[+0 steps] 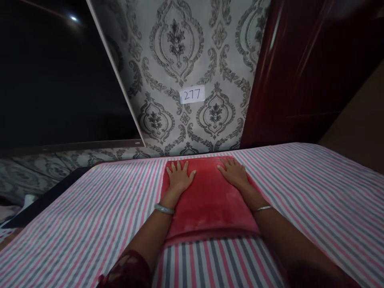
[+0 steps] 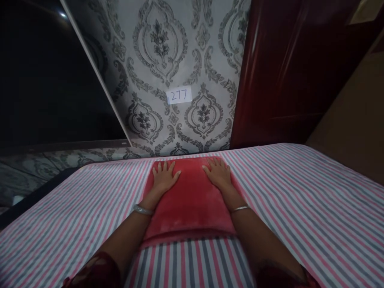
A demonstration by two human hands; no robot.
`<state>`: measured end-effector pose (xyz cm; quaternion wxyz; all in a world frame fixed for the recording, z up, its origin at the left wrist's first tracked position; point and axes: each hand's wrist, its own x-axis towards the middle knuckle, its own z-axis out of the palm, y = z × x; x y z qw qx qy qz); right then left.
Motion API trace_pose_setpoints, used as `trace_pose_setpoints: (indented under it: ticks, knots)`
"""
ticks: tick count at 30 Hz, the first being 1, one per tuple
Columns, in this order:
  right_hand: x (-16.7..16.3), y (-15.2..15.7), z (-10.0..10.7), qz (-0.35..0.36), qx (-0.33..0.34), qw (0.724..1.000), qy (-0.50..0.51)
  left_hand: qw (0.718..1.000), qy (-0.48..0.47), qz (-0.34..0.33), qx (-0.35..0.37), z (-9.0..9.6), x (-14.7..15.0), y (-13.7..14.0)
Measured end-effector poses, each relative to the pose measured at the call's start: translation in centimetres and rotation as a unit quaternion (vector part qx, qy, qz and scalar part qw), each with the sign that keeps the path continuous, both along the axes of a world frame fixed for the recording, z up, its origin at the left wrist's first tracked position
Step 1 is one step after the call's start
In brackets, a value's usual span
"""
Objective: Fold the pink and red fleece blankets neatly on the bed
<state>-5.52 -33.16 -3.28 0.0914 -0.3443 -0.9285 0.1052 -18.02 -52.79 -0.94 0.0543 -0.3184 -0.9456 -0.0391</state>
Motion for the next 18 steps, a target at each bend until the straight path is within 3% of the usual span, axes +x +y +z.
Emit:
trace_pose_setpoints:
  ticks: [18]
  knots:
    - [0.12, -0.61, 0.46, 0.002, 0.004, 1.000, 0.010, 1.000, 0.005, 0.002, 0.013, -0.09, 0.33, 0.10]
